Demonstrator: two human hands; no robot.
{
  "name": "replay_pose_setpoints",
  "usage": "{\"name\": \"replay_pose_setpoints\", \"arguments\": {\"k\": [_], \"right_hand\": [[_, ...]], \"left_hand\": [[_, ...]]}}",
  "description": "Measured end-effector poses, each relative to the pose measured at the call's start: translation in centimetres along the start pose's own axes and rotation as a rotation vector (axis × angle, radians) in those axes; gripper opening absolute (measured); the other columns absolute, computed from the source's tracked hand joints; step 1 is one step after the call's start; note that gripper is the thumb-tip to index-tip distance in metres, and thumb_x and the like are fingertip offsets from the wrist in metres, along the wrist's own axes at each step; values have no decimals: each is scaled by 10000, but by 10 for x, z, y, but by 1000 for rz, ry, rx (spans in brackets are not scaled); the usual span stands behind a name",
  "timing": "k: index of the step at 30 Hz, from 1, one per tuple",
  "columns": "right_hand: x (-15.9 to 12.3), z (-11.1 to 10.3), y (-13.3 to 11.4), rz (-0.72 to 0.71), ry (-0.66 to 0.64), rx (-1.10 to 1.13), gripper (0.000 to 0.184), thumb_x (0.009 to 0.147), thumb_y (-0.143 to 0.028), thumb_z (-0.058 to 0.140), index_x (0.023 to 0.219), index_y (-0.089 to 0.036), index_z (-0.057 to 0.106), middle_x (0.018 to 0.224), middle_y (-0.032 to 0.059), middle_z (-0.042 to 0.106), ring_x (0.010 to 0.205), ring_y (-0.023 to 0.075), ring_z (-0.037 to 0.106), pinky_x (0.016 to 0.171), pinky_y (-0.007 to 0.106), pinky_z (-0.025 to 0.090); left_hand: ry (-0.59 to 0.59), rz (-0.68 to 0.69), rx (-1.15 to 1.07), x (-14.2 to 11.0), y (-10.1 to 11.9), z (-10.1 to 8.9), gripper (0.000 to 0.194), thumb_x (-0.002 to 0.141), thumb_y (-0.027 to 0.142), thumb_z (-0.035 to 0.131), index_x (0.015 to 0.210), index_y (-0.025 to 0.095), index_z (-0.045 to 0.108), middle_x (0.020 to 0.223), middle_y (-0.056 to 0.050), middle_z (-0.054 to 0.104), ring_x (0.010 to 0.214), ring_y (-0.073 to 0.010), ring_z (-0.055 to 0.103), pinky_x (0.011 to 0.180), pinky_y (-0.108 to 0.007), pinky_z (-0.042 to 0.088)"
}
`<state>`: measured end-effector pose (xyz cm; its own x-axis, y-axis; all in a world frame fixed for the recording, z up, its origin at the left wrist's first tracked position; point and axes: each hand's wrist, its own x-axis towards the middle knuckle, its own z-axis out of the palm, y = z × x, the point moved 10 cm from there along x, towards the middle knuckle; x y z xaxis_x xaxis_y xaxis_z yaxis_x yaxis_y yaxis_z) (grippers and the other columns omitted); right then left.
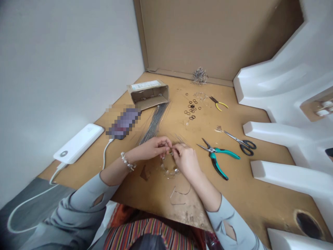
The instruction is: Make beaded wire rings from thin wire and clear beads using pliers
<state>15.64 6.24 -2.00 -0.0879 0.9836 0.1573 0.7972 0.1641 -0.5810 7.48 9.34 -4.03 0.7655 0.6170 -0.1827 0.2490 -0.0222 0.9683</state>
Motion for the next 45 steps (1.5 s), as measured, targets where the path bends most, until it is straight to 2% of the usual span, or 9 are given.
{"name": "replay_pose_setpoints", "arguments": {"k": [4,8,15,19,22,26,34,40,45], "right_hand": [[2,-5,0,-29,-10,85,167,833,-215,517,822,-197,683,754,33,673,674,138,597,652,237,427],[3,-18,11,22,43,148,185,834,-260,511,803,-192,681,722,23,675,624,133,589,610,238,433],[4,-37,40,127,132,-14,212,827,-269,490,844,-203,691,858,37,719,781,165,639,725,259,460],[8,-36,52,234,-26,-353,275,856,-249,427,964,-232,680,987,35,718,881,173,648,753,251,449],[15,-29,44,229,-125,-487,265,843,-259,440,930,-237,689,964,54,721,871,203,653,725,269,441],[27,-17,28,208,-186,-566,251,808,-247,464,891,-198,696,924,111,715,845,242,657,698,298,438],[41,-9,23,224,-279,-649,286,755,-145,459,912,-111,695,894,193,699,863,279,662,701,327,448],[39,-13,27,219,-290,-616,245,750,-190,500,891,-143,696,905,165,701,869,262,657,707,310,438],[36,-29,31,208,-262,-586,235,788,-236,481,879,-190,693,910,114,707,846,232,651,671,281,419]], "left_hand": [[42,6,67,-1,1,-5,101,831,202,521,916,152,537,700,26,585,586,-71,536,565,-187,427],[74,40,157,-1,4,-9,109,833,236,531,903,157,557,694,23,590,629,-85,551,612,-199,432],[160,32,357,-2,5,-17,141,839,280,513,888,168,584,698,18,595,633,-106,545,615,-214,413],[190,15,424,-2,4,-22,160,866,251,454,900,170,588,648,21,583,622,-118,551,628,-227,413],[212,13,441,-2,3,-25,178,881,224,416,914,172,584,623,22,573,609,-121,552,618,-226,411],[263,87,460,-3,6,-30,155,874,193,420,888,172,572,812,-11,638,650,-109,563,652,-222,431],[321,133,530,-3,7,-36,154,861,153,408,897,180,555,791,-10,625,687,-120,569,677,-225,440],[324,136,557,-3,8,-35,145,864,161,412,867,182,555,759,-7,612,693,-128,562,675,-232,432],[354,153,555,-3,8,-35,129,876,200,430,895,186,558,796,-16,624,730,-137,574,684,-235,433]]}}
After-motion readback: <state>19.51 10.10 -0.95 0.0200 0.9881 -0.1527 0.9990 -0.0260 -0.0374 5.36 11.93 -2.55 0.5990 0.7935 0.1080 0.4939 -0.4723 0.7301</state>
